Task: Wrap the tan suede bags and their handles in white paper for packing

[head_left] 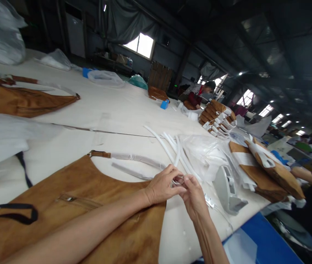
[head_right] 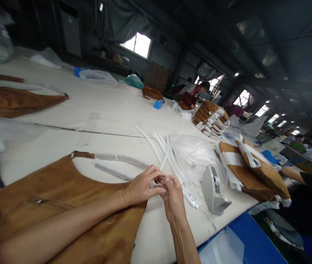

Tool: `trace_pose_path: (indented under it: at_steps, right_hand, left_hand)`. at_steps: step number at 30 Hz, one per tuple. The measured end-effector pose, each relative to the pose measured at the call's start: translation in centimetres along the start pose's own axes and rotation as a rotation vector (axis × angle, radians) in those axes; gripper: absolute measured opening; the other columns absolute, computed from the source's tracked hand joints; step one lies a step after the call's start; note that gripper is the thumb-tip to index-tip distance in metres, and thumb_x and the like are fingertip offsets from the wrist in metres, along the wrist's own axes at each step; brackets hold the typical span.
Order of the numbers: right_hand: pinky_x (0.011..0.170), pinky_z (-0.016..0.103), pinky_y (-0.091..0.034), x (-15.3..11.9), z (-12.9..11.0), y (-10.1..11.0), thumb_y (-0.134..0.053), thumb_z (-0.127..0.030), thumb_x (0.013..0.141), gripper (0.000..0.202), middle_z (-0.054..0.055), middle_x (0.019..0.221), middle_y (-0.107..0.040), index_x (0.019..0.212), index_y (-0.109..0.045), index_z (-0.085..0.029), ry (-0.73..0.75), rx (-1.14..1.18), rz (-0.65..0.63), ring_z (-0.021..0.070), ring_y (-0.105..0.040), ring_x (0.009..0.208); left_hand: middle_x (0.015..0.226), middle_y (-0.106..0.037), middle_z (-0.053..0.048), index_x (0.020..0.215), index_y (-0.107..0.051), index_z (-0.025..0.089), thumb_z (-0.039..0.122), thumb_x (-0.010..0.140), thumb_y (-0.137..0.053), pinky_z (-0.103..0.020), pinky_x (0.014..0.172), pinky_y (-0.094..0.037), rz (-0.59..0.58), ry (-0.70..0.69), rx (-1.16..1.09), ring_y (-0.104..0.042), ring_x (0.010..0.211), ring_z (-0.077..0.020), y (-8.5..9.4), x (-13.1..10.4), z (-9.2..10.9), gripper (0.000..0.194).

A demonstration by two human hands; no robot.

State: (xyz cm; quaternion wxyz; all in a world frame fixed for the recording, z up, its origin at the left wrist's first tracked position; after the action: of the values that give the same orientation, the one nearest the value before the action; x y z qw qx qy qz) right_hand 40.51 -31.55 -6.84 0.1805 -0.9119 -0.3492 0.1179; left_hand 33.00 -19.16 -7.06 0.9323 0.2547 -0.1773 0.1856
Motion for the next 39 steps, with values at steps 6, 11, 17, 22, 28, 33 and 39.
trace_pose_path:
  at_steps: [6, 11, 17, 22, 28, 33, 39]
  right_hand:
    - [0.079, 0.032, -0.056, -0.4, -0.6, -1.6, -0.082, -0.038, 0.072, 0.034, -0.001, 0.08, -0.071, 0.081, -0.053, -0.021, 0.048, -0.024, 0.012, 0.015, -0.07, 0.077]
    - [0.072, 0.033, -0.055, -0.1, -1.8, 0.6, -0.081, -0.046, 0.069, 0.041, 0.006, 0.093, -0.074, 0.083, -0.052, -0.022, 0.055, -0.145, 0.122, 0.0206, -0.072, 0.079]
    - [0.067, 0.032, -0.05, -1.1, -4.5, 3.0, -0.069, -0.041, 0.074, 0.029, 0.009, 0.098, -0.069, 0.093, -0.068, -0.02, 0.374, -0.903, 0.306, 0.0243, -0.064, 0.089]
    - [0.071, 0.03, -0.052, -1.3, -3.4, 0.3, -0.073, -0.026, 0.068, 0.059, 0.008, 0.136, -0.059, 0.125, -0.06, -0.026, 0.132, -0.539, -0.126, 0.0268, -0.057, 0.118]
    - [0.054, 0.024, -0.043, -0.6, -1.5, -0.5, -0.079, -0.04, 0.07, 0.033, 0.003, 0.073, -0.069, 0.091, -0.07, -0.017, 0.031, -0.415, -0.17, 0.0124, -0.057, 0.06]
    - [0.054, 0.023, -0.043, -0.2, -1.0, 0.8, -0.079, -0.044, 0.072, 0.033, 0.005, 0.078, -0.07, 0.09, -0.075, -0.017, 0.04, -0.448, -0.122, 0.0146, -0.06, 0.068]
    - [0.06, 0.022, -0.051, 0.4, -0.4, 0.0, -0.081, -0.04, 0.073, 0.035, 0.005, 0.093, -0.07, 0.097, -0.068, -0.018, 0.023, -0.204, -0.211, 0.0154, -0.062, 0.083]
  left_hand:
    - [0.091, -0.058, -0.005, 0.077, -0.063, 0.021, 0.028, 0.086, -0.057, -0.033, 0.084, -0.047, 0.047, -0.034, -0.097, -0.057, 0.089, -0.0201, 0.5, 0.2, 0.3, 0.013]
    - [0.087, -0.062, -0.004, 0.076, -0.064, 0.019, 0.036, 0.084, -0.061, -0.03, 0.079, -0.047, -0.004, -0.023, -0.248, -0.06, 0.085, -0.0187, 1.0, 0.5, 0.5, 0.019]
    - [0.075, -0.058, 0.0, 0.073, -0.067, 0.017, 0.034, 0.081, -0.067, -0.028, 0.072, -0.043, -0.036, 0.037, -0.334, -0.054, 0.073, -0.0151, 1.3, 1.0, 0.6, 0.019]
    - [0.07, -0.063, -0.001, 0.072, -0.067, 0.015, 0.037, 0.08, -0.067, -0.026, 0.069, -0.043, -0.112, 0.099, -0.41, -0.056, 0.07, -0.0148, 0.8, 0.9, 0.6, 0.024]
    - [0.063, -0.058, 0.001, 0.074, -0.065, 0.013, 0.044, 0.082, -0.065, -0.022, 0.059, -0.039, -0.073, 0.19, -0.466, -0.05, 0.06, -0.0113, 2.0, 1.0, 0.4, 0.032]
    - [0.055, -0.046, 0.005, 0.074, -0.065, 0.013, 0.045, 0.085, -0.063, -0.02, 0.049, -0.027, -0.077, 0.24, -0.48, -0.036, 0.05, -0.0075, 2.5, 1.1, 0.6, 0.033]
    - [0.052, -0.048, 0.005, 0.073, -0.066, 0.013, 0.049, 0.081, -0.067, -0.02, 0.046, -0.027, -0.054, 0.289, -0.441, -0.038, 0.048, -0.0074, 2.1, 1.2, 0.6, 0.037]
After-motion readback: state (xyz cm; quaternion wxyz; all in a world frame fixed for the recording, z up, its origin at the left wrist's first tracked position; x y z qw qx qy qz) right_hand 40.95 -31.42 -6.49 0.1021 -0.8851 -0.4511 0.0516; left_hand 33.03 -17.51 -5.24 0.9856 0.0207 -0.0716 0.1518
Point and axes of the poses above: each hand's wrist, its own x-axis towards the middle knuckle, its own y-axis out of the back of the hand, z = x × y, the point moved 2 cm from there along x, towards the middle knuckle
